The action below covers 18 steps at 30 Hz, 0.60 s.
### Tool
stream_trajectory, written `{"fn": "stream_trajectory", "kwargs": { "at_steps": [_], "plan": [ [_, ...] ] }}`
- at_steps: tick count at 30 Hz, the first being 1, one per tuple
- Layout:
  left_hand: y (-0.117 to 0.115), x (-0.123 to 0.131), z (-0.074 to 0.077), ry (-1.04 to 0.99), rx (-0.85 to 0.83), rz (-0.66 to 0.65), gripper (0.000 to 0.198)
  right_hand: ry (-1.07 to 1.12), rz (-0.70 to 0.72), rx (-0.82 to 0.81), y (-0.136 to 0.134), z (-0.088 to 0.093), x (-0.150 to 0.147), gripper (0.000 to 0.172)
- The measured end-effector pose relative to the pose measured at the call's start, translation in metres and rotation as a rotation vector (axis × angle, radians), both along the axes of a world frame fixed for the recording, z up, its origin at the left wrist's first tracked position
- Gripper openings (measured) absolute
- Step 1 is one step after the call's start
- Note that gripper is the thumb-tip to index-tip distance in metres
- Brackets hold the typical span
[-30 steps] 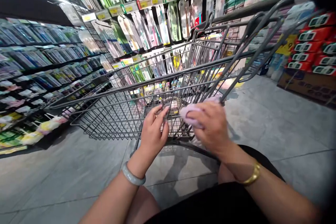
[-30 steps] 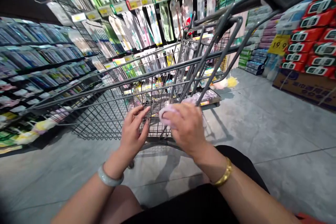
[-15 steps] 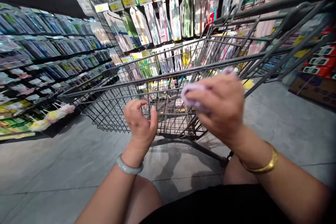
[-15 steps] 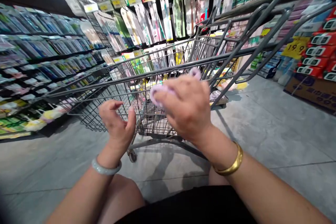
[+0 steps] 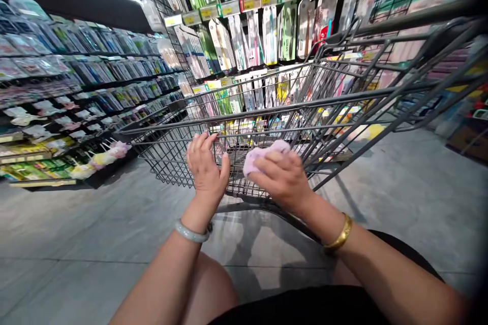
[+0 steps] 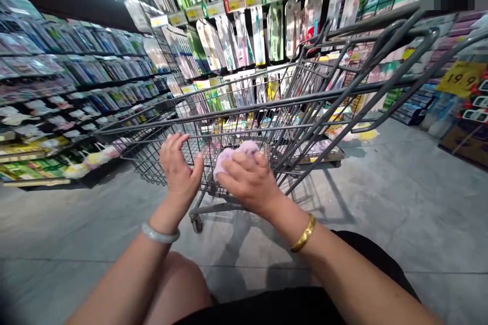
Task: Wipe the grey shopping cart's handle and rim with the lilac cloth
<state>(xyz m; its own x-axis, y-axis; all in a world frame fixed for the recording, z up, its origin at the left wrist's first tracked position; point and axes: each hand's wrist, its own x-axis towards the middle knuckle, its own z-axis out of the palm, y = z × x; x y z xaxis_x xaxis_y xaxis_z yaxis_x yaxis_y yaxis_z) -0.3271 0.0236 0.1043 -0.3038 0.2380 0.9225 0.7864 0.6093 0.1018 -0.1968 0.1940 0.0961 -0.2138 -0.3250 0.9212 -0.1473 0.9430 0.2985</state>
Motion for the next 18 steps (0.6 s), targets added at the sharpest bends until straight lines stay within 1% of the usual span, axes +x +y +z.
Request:
{"fn": "stream_trajectory", "kwargs": {
  "at_steps": [3,4,7,8,10,12,13,14,16,18],
  "plan": [
    [0.001,-0.004,0.008,-0.012,0.023,-0.026,0.037,0.099,-0.007,-0.189,0.020,0.025,0.012,0.018],
    [0.001,-0.005,0.011,-0.007,0.035,-0.032,0.032,0.122,-0.026,-0.209,0.027,0.032,0.016,0.019],
    [0.003,-0.004,0.017,0.015,0.059,-0.051,0.024,0.162,-0.095,-0.136,0.037,0.045,0.025,0.017],
    [0.005,-0.001,0.017,0.022,0.062,-0.062,0.025,0.162,-0.098,-0.125,0.037,0.046,0.027,0.017],
    [0.008,0.007,0.017,0.034,0.067,-0.092,0.028,0.145,-0.073,-0.177,0.030,0.044,0.029,0.018],
    [0.012,0.017,0.015,0.050,0.069,-0.116,0.030,0.122,-0.038,-0.254,0.014,0.036,0.027,0.019],
    [0.014,0.023,0.014,0.062,0.067,-0.127,0.031,0.114,-0.021,-0.254,0.004,0.031,0.024,0.019],
    [0.015,0.029,0.014,0.075,0.061,-0.140,0.032,0.104,-0.006,-0.225,-0.006,0.025,0.021,0.017],
    [0.016,0.040,0.013,0.104,0.037,-0.173,0.036,0.059,0.031,-0.117,-0.020,0.018,0.017,0.013],
    [0.012,0.047,0.012,0.126,-0.006,-0.204,0.040,0.029,0.063,-0.067,-0.023,0.021,0.020,0.012]
  ]
}}
